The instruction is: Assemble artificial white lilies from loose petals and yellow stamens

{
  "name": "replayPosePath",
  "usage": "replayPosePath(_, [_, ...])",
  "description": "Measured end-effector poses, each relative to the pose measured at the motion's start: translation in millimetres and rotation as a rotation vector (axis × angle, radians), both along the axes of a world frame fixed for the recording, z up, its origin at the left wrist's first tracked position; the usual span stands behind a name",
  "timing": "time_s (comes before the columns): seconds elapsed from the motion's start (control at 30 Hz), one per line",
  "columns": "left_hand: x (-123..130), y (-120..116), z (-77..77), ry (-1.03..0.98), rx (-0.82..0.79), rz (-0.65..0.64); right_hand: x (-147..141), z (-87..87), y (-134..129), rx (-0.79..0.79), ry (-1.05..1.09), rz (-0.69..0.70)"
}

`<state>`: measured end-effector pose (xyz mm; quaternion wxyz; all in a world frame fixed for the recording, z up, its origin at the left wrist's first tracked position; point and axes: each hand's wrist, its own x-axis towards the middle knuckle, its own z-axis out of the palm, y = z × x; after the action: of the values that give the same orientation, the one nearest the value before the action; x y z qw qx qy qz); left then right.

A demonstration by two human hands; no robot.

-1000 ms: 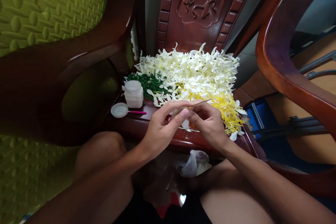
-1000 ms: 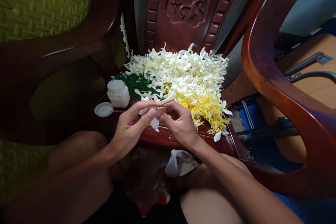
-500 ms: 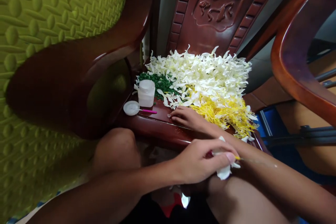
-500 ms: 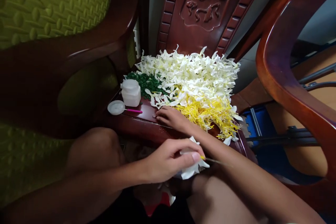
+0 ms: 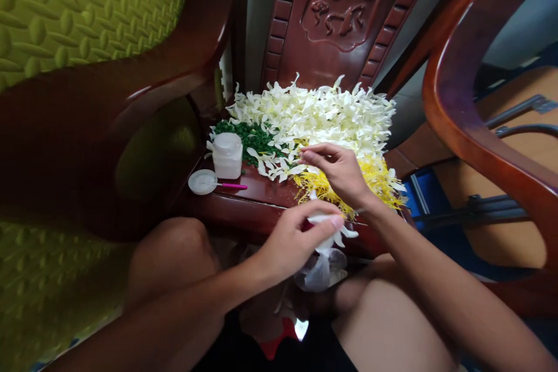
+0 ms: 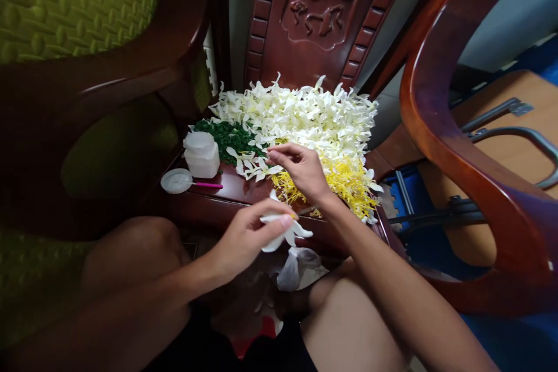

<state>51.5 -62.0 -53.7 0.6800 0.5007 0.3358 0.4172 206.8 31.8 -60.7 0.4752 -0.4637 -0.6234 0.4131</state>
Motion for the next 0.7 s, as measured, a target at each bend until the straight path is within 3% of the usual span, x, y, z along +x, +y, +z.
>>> replayPosePath(0.07, [-4.6,8.7,5.0,-0.003,0.006,0.143,9.8,16.2,-8.1,0.031,0.200,-0.109])
replayPosePath(0.17, [-8.5,16.9,6.0,-0.033,-0.045,0.252,16.8,30.8,-23.9,0.117,0.251,-0.172])
replayPosePath(0.4, [-7.0,15.6,0.1,-0.007,-0.067,0.287,7.1,46.7,-56.7,0.268,0.196,-0.157])
replayPosePath(0.7, [-8.1,14.4,3.6,0.000,-0.047,0.280,6.9,49.9,-63.8,0.131,0.208,-0.011])
